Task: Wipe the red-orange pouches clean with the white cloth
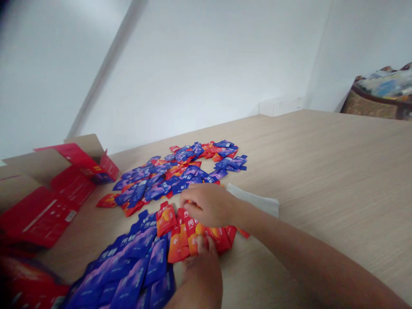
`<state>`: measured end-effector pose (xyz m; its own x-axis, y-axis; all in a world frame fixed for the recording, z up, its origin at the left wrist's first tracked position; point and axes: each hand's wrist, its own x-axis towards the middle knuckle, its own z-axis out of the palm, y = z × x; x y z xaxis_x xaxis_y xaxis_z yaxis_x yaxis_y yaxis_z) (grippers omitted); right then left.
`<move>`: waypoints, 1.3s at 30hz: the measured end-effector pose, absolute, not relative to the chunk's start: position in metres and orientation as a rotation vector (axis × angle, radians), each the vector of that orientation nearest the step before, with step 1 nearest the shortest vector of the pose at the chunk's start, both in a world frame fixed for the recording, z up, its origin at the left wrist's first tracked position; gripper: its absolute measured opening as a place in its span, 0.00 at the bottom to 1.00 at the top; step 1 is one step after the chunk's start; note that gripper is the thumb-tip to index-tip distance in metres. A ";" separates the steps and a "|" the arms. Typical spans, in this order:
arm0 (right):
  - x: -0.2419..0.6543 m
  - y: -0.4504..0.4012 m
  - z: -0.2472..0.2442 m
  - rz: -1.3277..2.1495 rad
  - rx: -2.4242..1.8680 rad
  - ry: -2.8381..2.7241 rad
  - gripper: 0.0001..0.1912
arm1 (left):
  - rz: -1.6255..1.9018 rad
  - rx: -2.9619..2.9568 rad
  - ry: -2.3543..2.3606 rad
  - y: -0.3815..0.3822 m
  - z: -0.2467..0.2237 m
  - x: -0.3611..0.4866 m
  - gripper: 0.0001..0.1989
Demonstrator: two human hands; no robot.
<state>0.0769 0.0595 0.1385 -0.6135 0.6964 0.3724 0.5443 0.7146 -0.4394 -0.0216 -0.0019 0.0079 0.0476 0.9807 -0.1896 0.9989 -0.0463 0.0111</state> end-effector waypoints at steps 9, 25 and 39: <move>0.160 0.080 0.032 -0.011 -1.983 -2.403 0.23 | -0.423 2.138 2.075 -0.004 0.008 -0.020 0.26; 0.068 0.073 0.063 0.247 -1.028 -2.747 0.12 | -0.341 2.130 2.154 -0.003 -0.001 -0.016 0.23; 0.065 0.076 0.062 0.189 -1.053 -2.772 0.10 | -0.298 2.129 2.062 -0.004 -0.015 -0.028 0.22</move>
<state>0.0648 0.0756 0.0622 -0.7361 0.6673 0.1135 0.6457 0.7426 -0.1779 -0.0275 -0.0038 -0.0152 0.0280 0.9667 -0.2544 0.9992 -0.0345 -0.0214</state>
